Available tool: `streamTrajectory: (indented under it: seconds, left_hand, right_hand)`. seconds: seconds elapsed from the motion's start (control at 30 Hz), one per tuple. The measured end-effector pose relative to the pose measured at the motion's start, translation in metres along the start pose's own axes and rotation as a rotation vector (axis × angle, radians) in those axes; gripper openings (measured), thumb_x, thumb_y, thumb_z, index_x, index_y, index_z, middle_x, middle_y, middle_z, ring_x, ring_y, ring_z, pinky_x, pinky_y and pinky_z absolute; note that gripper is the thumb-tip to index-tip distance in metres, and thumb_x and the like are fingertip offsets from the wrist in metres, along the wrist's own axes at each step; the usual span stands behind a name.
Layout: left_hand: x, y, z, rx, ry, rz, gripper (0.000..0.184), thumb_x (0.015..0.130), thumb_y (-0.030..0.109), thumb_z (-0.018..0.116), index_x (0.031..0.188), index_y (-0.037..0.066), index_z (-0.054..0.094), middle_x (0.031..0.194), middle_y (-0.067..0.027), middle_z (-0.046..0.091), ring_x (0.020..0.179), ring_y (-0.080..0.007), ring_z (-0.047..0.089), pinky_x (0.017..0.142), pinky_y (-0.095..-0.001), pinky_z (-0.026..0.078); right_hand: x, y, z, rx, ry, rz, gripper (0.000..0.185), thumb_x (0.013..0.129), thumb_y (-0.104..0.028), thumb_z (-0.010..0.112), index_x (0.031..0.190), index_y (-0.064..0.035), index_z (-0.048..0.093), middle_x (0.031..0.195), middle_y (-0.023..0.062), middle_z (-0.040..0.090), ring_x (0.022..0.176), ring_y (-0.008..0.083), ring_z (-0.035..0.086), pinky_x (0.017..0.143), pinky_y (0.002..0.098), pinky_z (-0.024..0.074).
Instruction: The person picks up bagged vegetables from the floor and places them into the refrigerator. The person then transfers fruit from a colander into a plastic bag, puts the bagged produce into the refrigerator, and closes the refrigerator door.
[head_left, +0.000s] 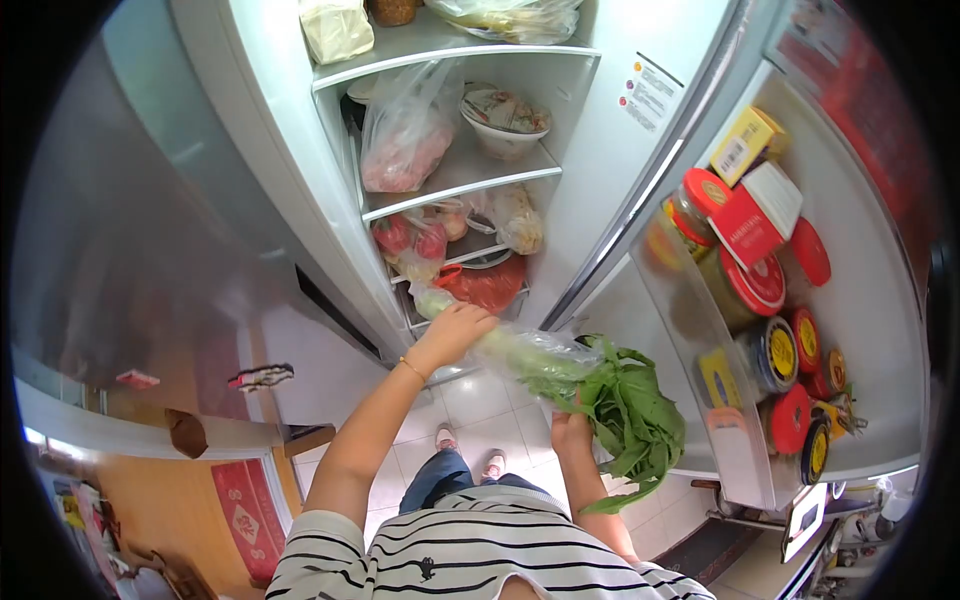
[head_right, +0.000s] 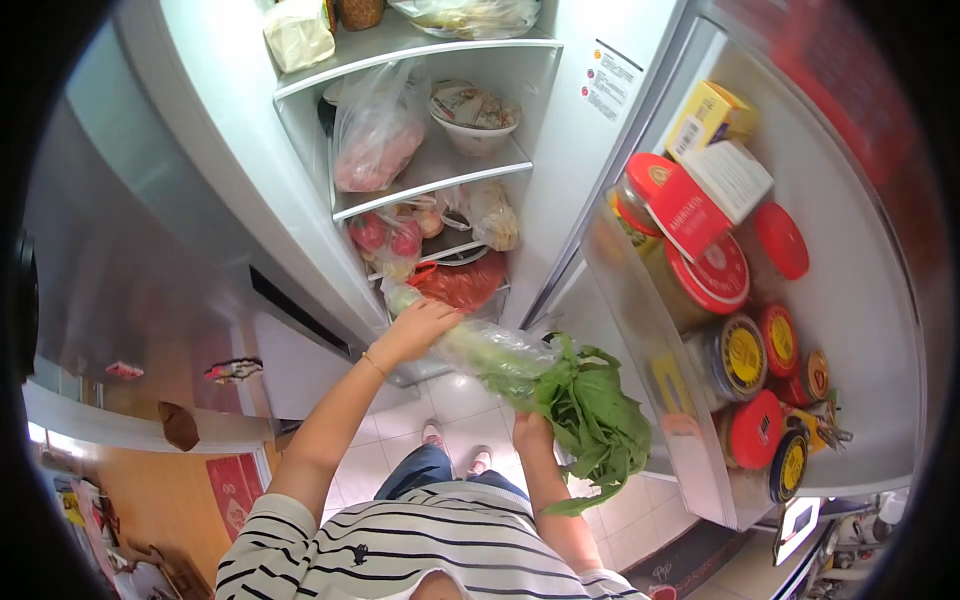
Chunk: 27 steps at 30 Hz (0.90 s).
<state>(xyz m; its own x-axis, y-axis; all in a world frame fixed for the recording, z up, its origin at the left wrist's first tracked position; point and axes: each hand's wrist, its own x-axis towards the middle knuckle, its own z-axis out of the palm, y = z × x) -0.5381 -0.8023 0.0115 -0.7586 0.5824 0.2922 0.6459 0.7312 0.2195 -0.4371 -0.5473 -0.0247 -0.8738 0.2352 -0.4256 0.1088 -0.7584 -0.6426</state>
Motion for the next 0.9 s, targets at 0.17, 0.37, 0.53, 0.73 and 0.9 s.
streamTrajectory:
  seconds: [0.17,0.37,0.53,0.73,0.9]
  left_hand:
    - [0.030,-0.025,-0.021,0.046,0.139,-0.058,0.037,0.081,0.007,0.052,0.117,0.010,0.055,0.117,-0.0067,0.057,0.115,-0.0247,0.051,0.101,-0.0391,0.037]
    - [0.048,-0.053,0.006,-0.191,0.482,-0.420,0.050,0.078,-0.005,0.052,0.128,0.000,0.044,0.134,-0.0190,0.045,0.125,-0.0360,0.042,0.106,-0.0439,0.032]
    - [0.041,-0.056,0.029,-0.258,0.461,-0.535,0.050,0.077,-0.002,0.057,0.125,-0.002,0.044,0.134,-0.0210,0.043,0.125,-0.0381,0.040,0.105,-0.0452,0.031]
    - [0.032,-0.066,0.042,-0.271,0.427,-0.613,0.045,0.078,0.000,0.058,0.121,-0.001,0.046,0.132,-0.0223,0.044,0.122,-0.0388,0.041,0.104,-0.0435,0.032]
    - [0.034,-0.073,0.035,-0.300,0.434,-0.689,0.042,0.079,0.000,0.057,0.120,-0.002,0.047,0.130,-0.0220,0.045,0.121,-0.0386,0.043,0.104,-0.0432,0.032]
  right_hand:
    - [0.029,0.013,0.036,0.159,-0.081,-0.059,0.039,0.097,-0.029,0.051,0.131,-0.0106,0.046,0.130,0.0047,0.052,0.116,0.0188,0.051,0.098,0.0370,0.0447]
    - [0.085,0.042,0.108,0.293,-0.009,-0.143,0.046,0.095,-0.033,0.054,0.134,-0.0121,0.043,0.136,0.0070,0.046,0.123,0.0246,0.046,0.101,0.0441,0.0423]
    - [0.143,0.051,0.163,0.393,-0.065,-0.126,0.049,0.095,-0.030,0.054,0.136,-0.0078,0.039,0.138,0.0085,0.044,0.125,0.0249,0.044,0.104,0.0445,0.0405]
    - [0.212,0.058,0.216,0.429,-0.123,0.029,0.051,0.094,-0.034,0.055,0.135,-0.0061,0.040,0.135,0.0090,0.046,0.122,0.0257,0.046,0.102,0.0455,0.0422]
    - [0.253,0.075,0.257,0.355,-0.274,0.114,0.045,0.094,-0.037,0.055,0.126,-0.0069,0.047,0.123,0.0091,0.054,0.110,0.0261,0.055,0.093,0.0437,0.0484]
